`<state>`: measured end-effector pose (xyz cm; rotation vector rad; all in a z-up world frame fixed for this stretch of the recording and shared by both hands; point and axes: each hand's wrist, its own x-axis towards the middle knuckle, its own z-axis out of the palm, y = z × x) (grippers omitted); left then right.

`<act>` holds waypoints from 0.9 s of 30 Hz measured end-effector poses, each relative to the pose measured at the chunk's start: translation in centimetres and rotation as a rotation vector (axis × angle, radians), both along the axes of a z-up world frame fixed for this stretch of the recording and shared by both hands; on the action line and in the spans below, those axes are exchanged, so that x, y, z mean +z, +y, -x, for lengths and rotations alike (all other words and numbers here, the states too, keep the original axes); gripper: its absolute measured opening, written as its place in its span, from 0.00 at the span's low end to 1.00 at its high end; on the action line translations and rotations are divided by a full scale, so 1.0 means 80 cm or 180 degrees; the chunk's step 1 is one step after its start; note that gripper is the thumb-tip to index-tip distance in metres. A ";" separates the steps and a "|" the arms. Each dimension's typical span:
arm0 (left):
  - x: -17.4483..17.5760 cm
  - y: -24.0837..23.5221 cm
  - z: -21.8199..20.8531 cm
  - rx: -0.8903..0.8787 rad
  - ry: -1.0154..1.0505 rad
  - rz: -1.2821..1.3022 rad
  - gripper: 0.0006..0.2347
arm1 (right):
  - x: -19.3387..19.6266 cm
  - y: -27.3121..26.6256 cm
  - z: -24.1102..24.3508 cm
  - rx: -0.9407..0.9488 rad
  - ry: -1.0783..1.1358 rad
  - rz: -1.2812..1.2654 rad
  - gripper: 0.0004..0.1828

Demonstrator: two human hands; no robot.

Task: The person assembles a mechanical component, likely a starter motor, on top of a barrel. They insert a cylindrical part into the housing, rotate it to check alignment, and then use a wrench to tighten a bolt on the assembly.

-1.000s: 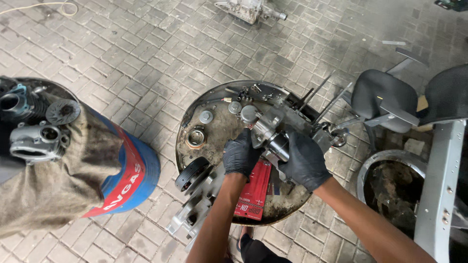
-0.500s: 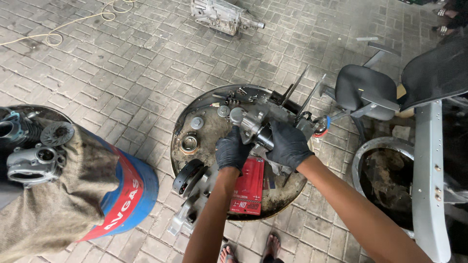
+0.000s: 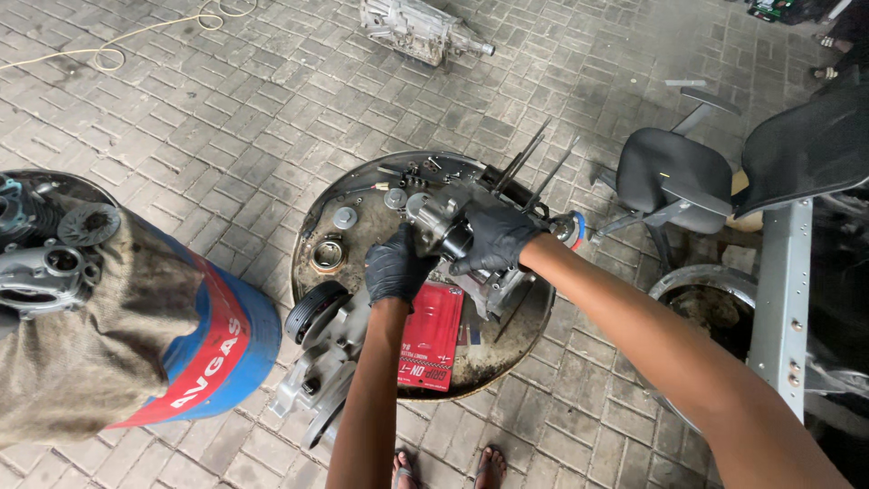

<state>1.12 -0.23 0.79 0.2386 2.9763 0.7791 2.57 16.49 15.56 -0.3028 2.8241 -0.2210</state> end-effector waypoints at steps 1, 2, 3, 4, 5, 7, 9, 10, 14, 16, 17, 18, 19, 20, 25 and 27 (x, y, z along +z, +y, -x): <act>-0.001 -0.001 0.000 0.0017 0.0033 0.0080 0.25 | 0.000 -0.003 0.006 -0.0013 -0.0155 0.0016 0.55; 0.000 -0.001 -0.003 0.0014 0.0024 0.0079 0.25 | -0.024 0.006 0.011 -0.0016 -0.0164 0.0015 0.55; 0.003 -0.001 -0.003 0.0033 -0.0017 0.0110 0.25 | -0.047 0.015 0.018 -0.0133 -0.0248 -0.0006 0.55; 0.007 -0.002 -0.004 0.0053 -0.0058 0.0140 0.25 | -0.070 0.023 0.024 -0.0250 -0.0331 -0.0027 0.56; 0.011 -0.002 -0.010 0.0052 -0.0068 0.0142 0.25 | -0.062 0.020 0.017 -0.0250 -0.0342 -0.0025 0.56; 0.024 -0.005 -0.017 0.0056 -0.0111 0.0073 0.24 | -0.042 0.011 0.007 -0.0175 -0.0326 -0.0032 0.50; 0.023 -0.004 -0.015 0.0072 -0.0096 0.0075 0.24 | -0.050 0.010 0.009 -0.0176 -0.0220 -0.0119 0.46; 0.021 -0.004 -0.014 0.0081 -0.0098 0.0080 0.24 | -0.056 0.011 0.010 -0.0184 -0.0134 -0.0202 0.43; 0.018 -0.001 -0.005 0.0070 -0.0107 0.0029 0.24 | -0.054 0.005 0.016 -0.0215 -0.0124 -0.0163 0.40; 0.018 -0.001 -0.007 0.0118 -0.0159 0.0071 0.25 | -0.025 -0.013 -0.002 -0.0205 0.0149 -0.0306 0.42; 0.016 0.000 -0.005 0.0105 -0.0165 0.0064 0.25 | -0.033 -0.009 -0.001 -0.0217 0.0143 -0.0314 0.42; 0.014 0.000 -0.003 0.0094 -0.0135 0.0051 0.24 | -0.041 -0.006 -0.001 -0.0209 0.0183 -0.0253 0.41; 0.012 0.000 -0.001 0.0088 -0.0106 0.0042 0.23 | -0.049 -0.003 0.000 -0.0197 0.0223 -0.0187 0.39; 0.013 -0.001 0.000 0.0080 -0.0112 0.0039 0.23 | -0.048 -0.006 0.003 -0.0205 0.0217 -0.0191 0.39; 0.014 -0.004 -0.001 0.0027 0.0107 -0.0093 0.23 | -0.028 0.008 0.005 0.0003 0.0337 0.0147 0.45; 0.006 -0.001 0.002 -0.0009 0.0276 -0.0147 0.22 | 0.008 0.034 -0.023 0.0016 0.0578 0.0445 0.38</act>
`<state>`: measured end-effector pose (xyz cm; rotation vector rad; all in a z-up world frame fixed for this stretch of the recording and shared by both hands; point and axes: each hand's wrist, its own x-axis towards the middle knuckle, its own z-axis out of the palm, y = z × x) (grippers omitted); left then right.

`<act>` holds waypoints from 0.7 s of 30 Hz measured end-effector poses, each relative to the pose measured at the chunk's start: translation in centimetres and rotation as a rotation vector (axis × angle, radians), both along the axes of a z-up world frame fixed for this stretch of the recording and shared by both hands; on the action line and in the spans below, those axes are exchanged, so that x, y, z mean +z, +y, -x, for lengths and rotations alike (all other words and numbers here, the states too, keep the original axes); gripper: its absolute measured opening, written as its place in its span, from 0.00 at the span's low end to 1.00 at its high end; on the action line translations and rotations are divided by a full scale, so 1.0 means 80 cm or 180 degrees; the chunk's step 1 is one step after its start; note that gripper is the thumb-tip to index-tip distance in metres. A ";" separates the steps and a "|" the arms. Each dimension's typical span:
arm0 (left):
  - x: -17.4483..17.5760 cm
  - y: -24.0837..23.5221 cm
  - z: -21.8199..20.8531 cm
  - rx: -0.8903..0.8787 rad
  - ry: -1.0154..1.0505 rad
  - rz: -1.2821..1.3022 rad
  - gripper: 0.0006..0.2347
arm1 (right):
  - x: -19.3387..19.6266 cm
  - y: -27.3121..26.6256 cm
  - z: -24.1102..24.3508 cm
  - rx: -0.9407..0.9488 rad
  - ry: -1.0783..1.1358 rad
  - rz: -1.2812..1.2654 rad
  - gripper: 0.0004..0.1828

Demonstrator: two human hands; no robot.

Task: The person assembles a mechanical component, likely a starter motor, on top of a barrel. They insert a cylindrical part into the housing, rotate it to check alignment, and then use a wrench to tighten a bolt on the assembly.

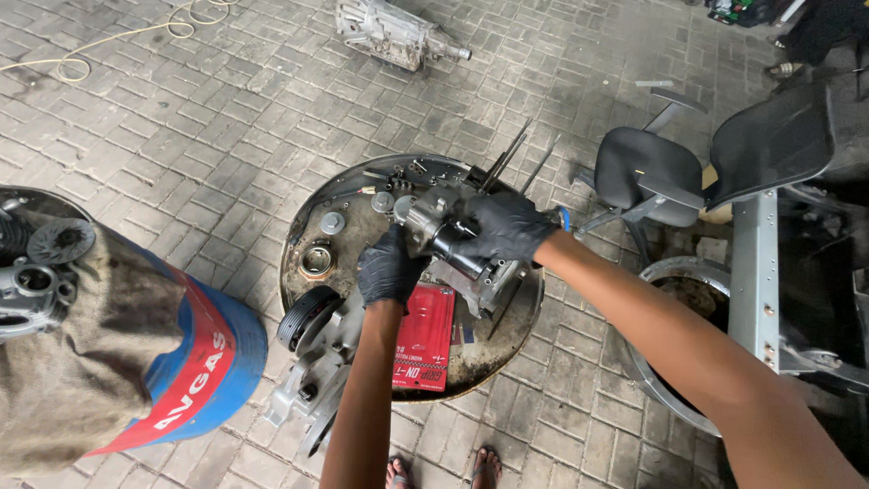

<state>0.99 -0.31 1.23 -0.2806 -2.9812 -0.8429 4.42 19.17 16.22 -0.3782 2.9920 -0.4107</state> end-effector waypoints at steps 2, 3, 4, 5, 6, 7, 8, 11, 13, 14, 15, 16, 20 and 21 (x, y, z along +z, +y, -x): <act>-0.008 0.001 -0.001 -0.0020 0.0157 -0.0053 0.22 | -0.014 0.045 -0.009 0.0039 0.0230 0.0296 0.32; -0.010 0.000 -0.003 -0.0069 0.0433 0.0110 0.25 | -0.044 0.079 -0.002 -0.0002 0.0692 -0.0349 0.29; -0.011 0.000 -0.002 -0.0130 0.0720 0.0282 0.28 | -0.074 0.113 0.005 -0.0054 0.1162 -0.0987 0.26; -0.005 0.002 -0.002 -0.0134 0.0727 0.0282 0.28 | -0.090 0.123 0.000 -0.0060 0.1168 -0.0988 0.26; 0.002 0.003 -0.001 -0.0348 0.0513 0.0356 0.38 | -0.106 0.134 -0.004 -0.0316 0.0937 -0.0854 0.26; 0.008 0.005 0.000 -0.0562 0.0299 0.0430 0.50 | -0.122 0.144 -0.009 -0.0570 0.0705 -0.0717 0.27; 0.026 0.006 -0.013 -0.0572 0.0313 0.0440 0.50 | -0.128 0.141 -0.006 -0.0584 0.0716 -0.0708 0.27; 0.037 0.019 -0.023 -0.1429 0.0438 0.0876 0.48 | -0.156 0.140 0.007 -0.0842 0.0778 -0.0045 0.24; -0.017 0.050 0.008 -0.2052 0.1143 0.0992 0.38 | -0.188 0.155 0.017 -0.0962 0.0898 -0.0163 0.23; -0.019 0.058 0.012 -0.2062 0.1134 0.0995 0.38 | -0.193 0.156 0.018 -0.0970 0.0889 -0.0159 0.23; -0.021 0.066 0.016 -0.2124 0.1173 0.1076 0.34 | -0.198 0.157 0.018 -0.0991 0.0966 -0.0168 0.22; -0.022 0.075 0.022 -0.2180 0.1223 0.1155 0.30 | -0.201 0.158 0.021 -0.1006 0.1053 -0.0183 0.22; -0.019 0.116 -0.009 -0.1110 0.1921 -0.0203 0.19 | -0.206 0.153 0.022 -0.1116 0.1147 -0.0098 0.21; -0.012 0.114 -0.011 -0.1197 0.1822 -0.0089 0.18 | -0.207 0.152 0.022 -0.1152 0.1189 -0.0225 0.21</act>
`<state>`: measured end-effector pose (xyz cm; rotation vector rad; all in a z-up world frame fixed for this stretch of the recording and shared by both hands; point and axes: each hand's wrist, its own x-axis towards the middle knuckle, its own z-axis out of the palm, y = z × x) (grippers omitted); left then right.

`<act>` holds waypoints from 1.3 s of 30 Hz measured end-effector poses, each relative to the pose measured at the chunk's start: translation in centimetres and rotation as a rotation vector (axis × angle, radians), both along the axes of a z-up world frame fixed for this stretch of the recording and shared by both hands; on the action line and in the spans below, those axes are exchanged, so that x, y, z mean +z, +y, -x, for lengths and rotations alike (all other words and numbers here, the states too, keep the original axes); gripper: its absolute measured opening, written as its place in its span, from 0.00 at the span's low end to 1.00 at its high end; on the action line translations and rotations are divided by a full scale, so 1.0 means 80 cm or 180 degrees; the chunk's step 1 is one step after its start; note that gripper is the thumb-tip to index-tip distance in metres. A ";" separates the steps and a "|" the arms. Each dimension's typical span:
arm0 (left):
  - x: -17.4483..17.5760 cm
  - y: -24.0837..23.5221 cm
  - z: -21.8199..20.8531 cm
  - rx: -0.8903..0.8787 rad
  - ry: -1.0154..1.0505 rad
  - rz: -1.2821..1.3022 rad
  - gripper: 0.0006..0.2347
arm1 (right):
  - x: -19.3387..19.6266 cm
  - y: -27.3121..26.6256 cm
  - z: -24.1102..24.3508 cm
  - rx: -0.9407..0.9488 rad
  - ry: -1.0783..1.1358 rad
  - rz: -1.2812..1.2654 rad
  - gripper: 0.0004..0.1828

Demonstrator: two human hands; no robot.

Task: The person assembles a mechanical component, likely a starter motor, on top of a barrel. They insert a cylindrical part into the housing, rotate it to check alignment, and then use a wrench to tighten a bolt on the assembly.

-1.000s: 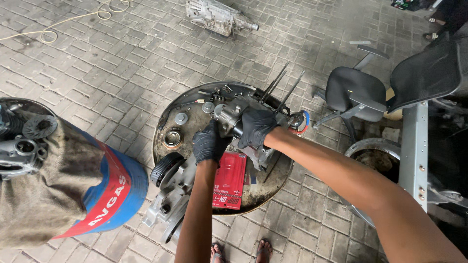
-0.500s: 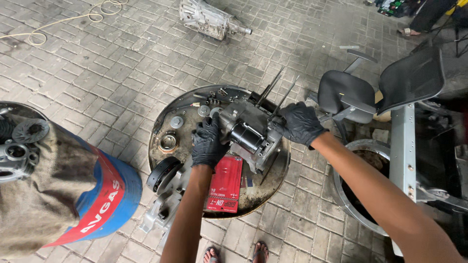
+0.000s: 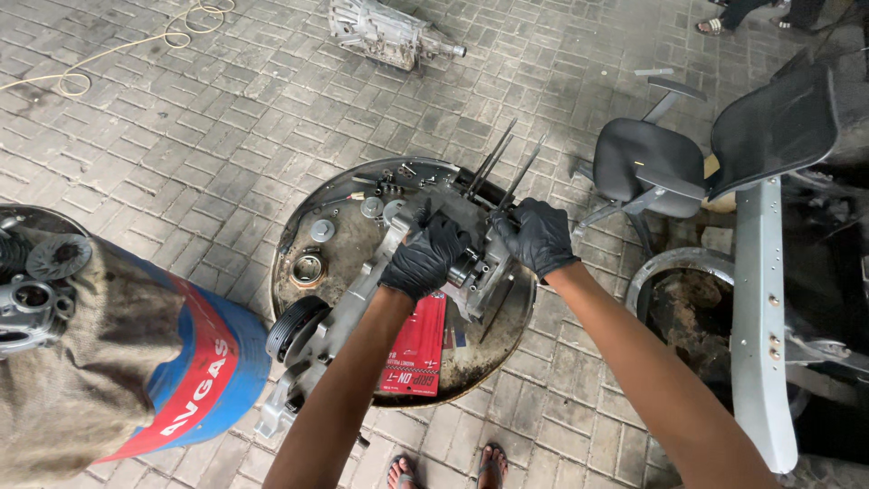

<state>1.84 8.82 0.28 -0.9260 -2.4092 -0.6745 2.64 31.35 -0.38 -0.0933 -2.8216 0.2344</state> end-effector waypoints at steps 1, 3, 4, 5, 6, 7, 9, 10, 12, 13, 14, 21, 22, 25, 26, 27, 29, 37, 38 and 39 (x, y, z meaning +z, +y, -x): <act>0.008 -0.001 0.001 -0.0049 -0.0068 0.0144 0.17 | 0.000 0.000 0.002 -0.0059 0.0025 -0.0127 0.21; 0.026 -0.007 0.006 -0.0131 -0.0167 0.0363 0.17 | 0.005 -0.007 -0.001 -0.0081 0.0090 -0.0075 0.20; 0.035 -0.010 0.010 -0.0204 -0.0267 0.0577 0.17 | 0.007 -0.009 -0.002 -0.0095 0.0153 -0.0030 0.19; 0.036 -0.016 0.014 -0.0223 -0.0263 0.0587 0.17 | 0.010 -0.010 -0.003 -0.0115 0.0155 -0.0021 0.19; 0.037 -0.022 0.020 -0.0472 -0.0510 0.0845 0.14 | 0.012 -0.010 -0.004 -0.0107 0.0160 0.0030 0.19; 0.037 -0.029 0.024 -0.0719 -0.0765 0.1106 0.11 | 0.012 -0.012 -0.006 -0.0097 0.0157 0.0083 0.20; 0.092 -0.030 0.002 -0.0711 -0.1040 0.1028 0.11 | 0.008 -0.012 -0.004 -0.0154 0.0209 0.0063 0.20; 0.119 -0.030 -0.010 -0.0683 -0.1311 0.0937 0.12 | 0.007 -0.012 -0.003 -0.0192 0.0266 0.0031 0.20; 0.096 -0.028 -0.004 -0.0661 -0.1093 0.1024 0.12 | 0.013 -0.018 -0.008 -0.0186 0.0207 0.0160 0.20; 0.087 -0.023 0.004 -0.0656 -0.0843 0.1108 0.12 | 0.020 -0.016 -0.006 -0.0200 0.0176 0.0283 0.21; 0.081 -0.022 0.012 -0.0669 -0.0824 0.1109 0.12 | 0.026 -0.019 -0.006 -0.0215 0.0193 0.0280 0.21; 0.032 -0.046 0.032 -0.0898 -0.0356 0.1281 0.15 | 0.009 -0.022 -0.013 -0.0158 0.0378 0.0310 0.18; 0.030 -0.047 0.033 -0.0923 -0.0504 0.1151 0.15 | 0.007 -0.022 -0.012 -0.0157 0.0424 0.0308 0.18; 0.018 -0.045 0.029 -0.1006 -0.1009 0.0763 0.15 | -0.001 -0.020 -0.011 -0.0129 0.0444 0.0347 0.17; 0.016 -0.043 0.031 -0.1005 -0.1024 0.0771 0.15 | -0.004 -0.019 -0.011 -0.0129 0.0431 0.0358 0.17; 0.014 -0.043 0.034 -0.1035 -0.1271 0.0559 0.15 | -0.006 -0.019 -0.009 -0.0148 0.0451 0.0322 0.17; 0.011 -0.046 0.036 -0.1052 -0.1508 0.0349 0.15 | -0.006 -0.019 -0.008 -0.0158 0.0480 0.0293 0.17; 0.001 -0.061 0.047 -0.1262 -0.2851 -0.0999 0.17 | 0.012 -0.022 -0.014 -0.0080 0.0584 0.0246 0.20; 0.003 -0.060 0.048 -0.1249 -0.2820 -0.1007 0.17 | 0.016 -0.021 -0.012 -0.0059 0.0611 0.0243 0.20; 0.002 -0.061 0.044 -0.1260 -0.3026 -0.1248 0.17 | 0.017 -0.023 -0.015 -0.0109 0.0572 0.0165 0.18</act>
